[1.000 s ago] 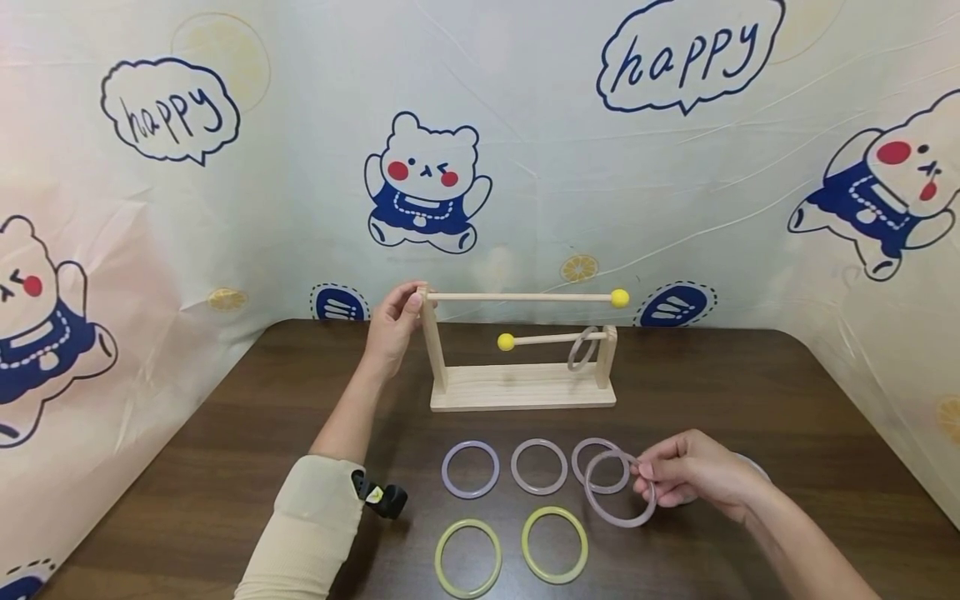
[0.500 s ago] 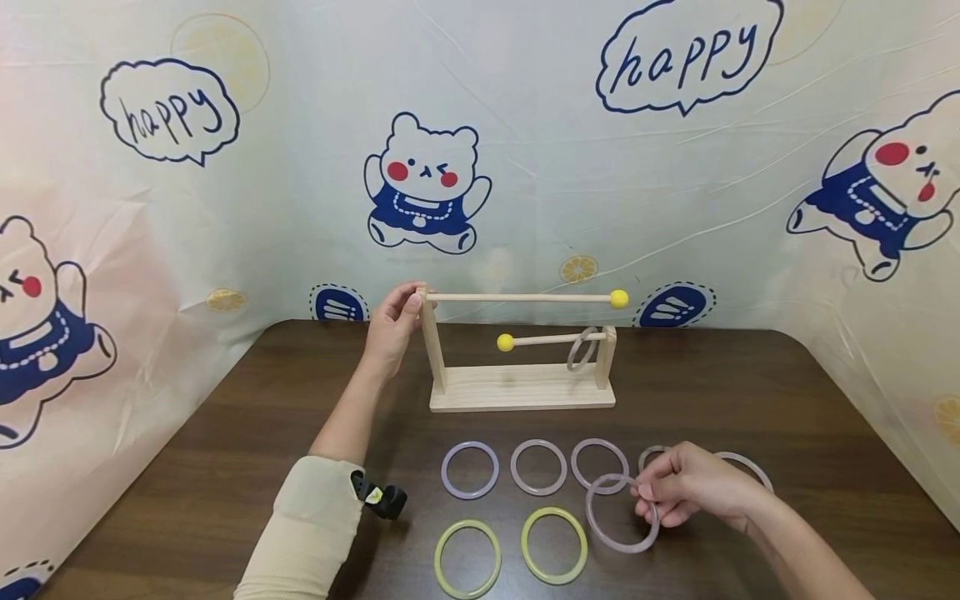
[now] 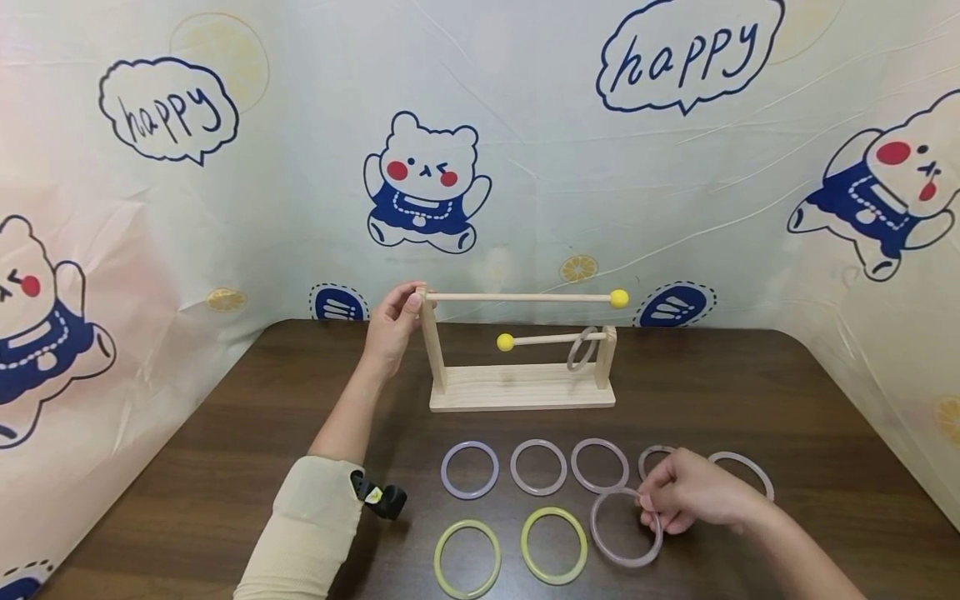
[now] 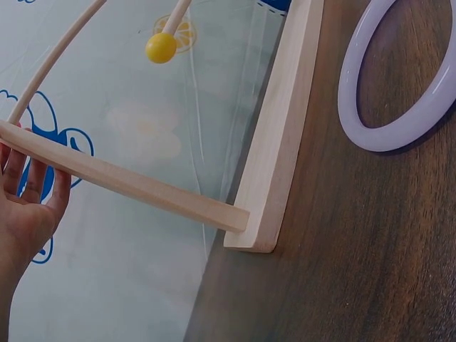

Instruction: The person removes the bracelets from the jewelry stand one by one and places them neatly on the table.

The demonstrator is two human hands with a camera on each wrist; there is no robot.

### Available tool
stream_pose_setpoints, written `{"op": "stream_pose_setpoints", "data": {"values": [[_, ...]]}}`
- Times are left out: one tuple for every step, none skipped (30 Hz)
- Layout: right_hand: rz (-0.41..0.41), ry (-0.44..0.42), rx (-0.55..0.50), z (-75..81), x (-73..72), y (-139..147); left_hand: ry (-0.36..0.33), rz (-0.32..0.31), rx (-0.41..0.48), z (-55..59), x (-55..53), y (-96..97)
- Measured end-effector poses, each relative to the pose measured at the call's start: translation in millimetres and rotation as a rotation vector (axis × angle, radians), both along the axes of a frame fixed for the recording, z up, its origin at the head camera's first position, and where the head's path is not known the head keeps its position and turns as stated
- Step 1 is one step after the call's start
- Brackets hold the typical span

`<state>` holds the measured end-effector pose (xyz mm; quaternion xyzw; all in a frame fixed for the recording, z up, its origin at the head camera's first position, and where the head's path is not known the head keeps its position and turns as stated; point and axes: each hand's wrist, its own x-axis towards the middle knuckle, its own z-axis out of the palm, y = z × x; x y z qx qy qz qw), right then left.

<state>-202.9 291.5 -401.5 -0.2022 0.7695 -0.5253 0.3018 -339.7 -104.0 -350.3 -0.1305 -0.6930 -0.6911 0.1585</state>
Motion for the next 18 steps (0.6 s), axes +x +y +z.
{"op": "stream_pose_setpoints", "data": {"values": [[-0.004, 0.025, 0.030, 0.1, 0.6, -0.9, -0.003, 0.002, -0.002, 0.0, 0.0, -0.1], [-0.006, 0.045, 0.060, 0.4, 0.8, -1.7, -0.005, 0.003, -0.005, 0.1, 0.0, -0.2], [-0.008, 0.057, 0.082, 0.9, 1.1, -2.6, -0.007, 0.003, -0.005, 0.3, 0.2, -0.4], [-0.010, 0.066, 0.102, 1.3, 1.3, -3.3, -0.009, 0.002, -0.005, 0.4, 0.3, -0.4], [-0.012, 0.070, 0.115, 1.6, 1.4, -3.7, -0.011, 0.001, -0.005, 0.6, 0.3, -0.4], [-0.013, 0.074, 0.124, 1.7, 1.6, -3.9, -0.011, -0.001, -0.003, 0.7, 0.2, -0.4], [-0.014, 0.076, 0.128, 1.9, 1.7, -4.0, -0.012, -0.002, -0.001, 0.7, 0.2, -0.5], [-0.013, 0.079, 0.133, 1.9, 1.8, -4.0, -0.012, -0.004, 0.001, 0.8, 0.1, -0.5], [-0.013, 0.080, 0.137, 2.0, 1.9, -4.0, -0.010, -0.005, 0.004, 0.7, -0.1, -0.5], [-0.012, 0.083, 0.141, 1.7, 2.0, -3.8, -0.010, -0.006, 0.002, 0.5, -0.4, -0.7], [-0.013, 0.083, 0.141, 1.3, 2.2, -3.7, -0.009, -0.006, 0.004, 0.2, -0.7, -0.7], [-0.015, 0.084, 0.141, 1.0, 2.3, -3.5, -0.008, -0.006, 0.005, 0.0, -0.9, -0.8], [-0.016, 0.085, 0.144, 0.6, 2.3, -3.3, -0.008, -0.007, 0.004, -0.1, -1.1, -0.9], [-0.016, 0.086, 0.145, 0.3, 2.4, -3.2, -0.009, -0.007, 0.002, -0.1, -1.1, -0.9], [-0.017, 0.087, 0.146, 0.0, 2.5, -3.1, -0.008, -0.008, 0.002, 0.0, -1.0, -0.8], [-0.019, 0.086, 0.146, -0.4, 2.6, -3.1, -0.009, -0.008, -0.001, 0.1, -0.9, -0.8], [-0.020, 0.084, 0.146, -0.6, 2.7, -3.2, -0.010, -0.009, 0.001, 0.2, -0.8, -0.6], [-0.021, 0.082, 0.151, -0.7, 2.8, -3.4, -0.010, -0.008, -0.001, 0.3, -0.6, -0.6]]}}
